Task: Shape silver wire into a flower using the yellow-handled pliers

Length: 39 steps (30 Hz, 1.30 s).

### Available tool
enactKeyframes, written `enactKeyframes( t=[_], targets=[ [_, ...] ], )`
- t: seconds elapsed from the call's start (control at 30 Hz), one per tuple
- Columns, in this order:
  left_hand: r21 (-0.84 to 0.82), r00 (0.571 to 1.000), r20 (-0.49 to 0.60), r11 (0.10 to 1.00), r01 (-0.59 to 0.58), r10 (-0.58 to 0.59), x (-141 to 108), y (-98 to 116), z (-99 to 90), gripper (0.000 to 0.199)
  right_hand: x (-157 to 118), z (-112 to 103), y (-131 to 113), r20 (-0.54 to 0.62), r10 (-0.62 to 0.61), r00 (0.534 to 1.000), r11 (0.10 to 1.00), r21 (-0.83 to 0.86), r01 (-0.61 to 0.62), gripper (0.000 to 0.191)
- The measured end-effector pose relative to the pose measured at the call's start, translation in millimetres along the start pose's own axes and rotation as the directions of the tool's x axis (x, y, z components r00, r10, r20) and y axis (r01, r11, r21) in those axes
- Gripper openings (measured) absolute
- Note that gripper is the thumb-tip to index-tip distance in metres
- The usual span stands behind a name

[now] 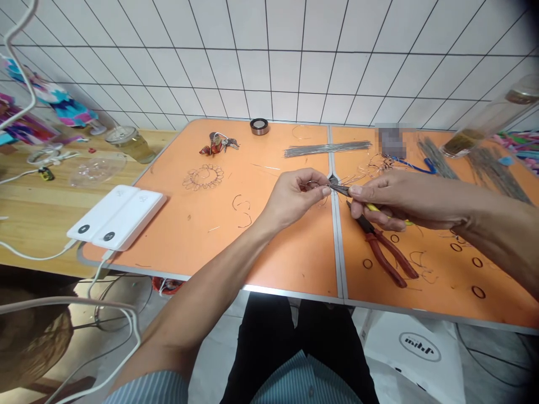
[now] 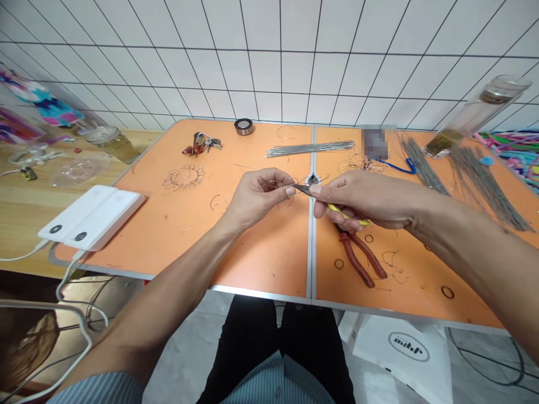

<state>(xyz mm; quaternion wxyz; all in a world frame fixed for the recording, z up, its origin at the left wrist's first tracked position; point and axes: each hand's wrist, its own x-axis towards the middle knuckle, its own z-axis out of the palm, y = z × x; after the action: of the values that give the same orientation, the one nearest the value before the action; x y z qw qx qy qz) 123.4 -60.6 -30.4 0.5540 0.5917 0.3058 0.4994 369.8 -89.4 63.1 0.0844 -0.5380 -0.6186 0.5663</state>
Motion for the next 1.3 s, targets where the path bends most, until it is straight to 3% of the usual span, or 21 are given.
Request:
enactKeyframes(
  t=[0.1, 0.2, 0.3, 0.37, 0.43, 0.53, 0.73, 0.87, 0.97, 1.3],
  targets=[
    [0.001, 1.000, -0.011, 1.000, 0.013, -0.013, 1, -2, -0.4, 0.034, 0, 0, -7, -0.039, 0.001, 0.999, 0.995, -0.098, -0.005, 0.057],
    [-0.033, 0.998, -0.061, 0.999, 0.014, -0.016, 2, -3, -2.0, 0.036, -2, 2, -11, -0.109, 0.004, 0.994, 0.953, -0.301, -0.036, 0.057],
    [-0.112, 0.993, -0.115, 0.993, 0.027, -0.040, 5, -4, -4.5, 0.041, -3, 12, -5, -0.240, -0.094, 0.966, 0.891, -0.454, -0.026, 0.052],
    [-0.154, 0.988, -0.136, 0.987, 0.050, -0.071, 7, -4, -5.7, 0.044, 1, 27, 3, -0.390, -0.210, 0.896, 0.906, -0.422, 0.029, 0.040],
    [-0.181, 0.983, -0.155, 0.981, 0.070, -0.099, 8, -5, -5.8, 0.046, 8, 49, 12, -0.546, -0.293, 0.785, 0.945, -0.288, 0.152, 0.022],
    [-0.217, 0.978, -0.172, 0.973, 0.077, -0.116, 8, -7, -4.1, 0.047, 25, 78, 17, -0.634, -0.270, 0.725, 0.948, -0.041, 0.317, 0.019],
    [-0.252, 0.984, -0.130, 0.964, 0.087, -0.123, 8, -10, -0.6, 0.051, 49, 95, 10, -0.714, -0.257, 0.651, 0.861, 0.137, 0.490, 0.022],
    [-0.227, 0.988, -0.128, 0.972, 0.052, -0.082, 7, -10, -0.5, 0.048, 52, 94, 9, -0.754, -0.237, 0.612, 0.863, 0.126, 0.489, 0.027],
    [-0.210, 0.991, -0.131, 0.978, -0.003, -0.025, 5, -9, -0.8, 0.037, 53, 94, 10, -0.778, -0.252, 0.575, 0.861, 0.091, 0.501, 0.021],
    [-0.170, 0.984, -0.175, 0.984, -0.055, 0.025, 4, -10, -1.4, 0.037, 49, 91, 6, -0.752, -0.332, 0.570, 0.877, -0.024, 0.479, 0.012]
  ],
)
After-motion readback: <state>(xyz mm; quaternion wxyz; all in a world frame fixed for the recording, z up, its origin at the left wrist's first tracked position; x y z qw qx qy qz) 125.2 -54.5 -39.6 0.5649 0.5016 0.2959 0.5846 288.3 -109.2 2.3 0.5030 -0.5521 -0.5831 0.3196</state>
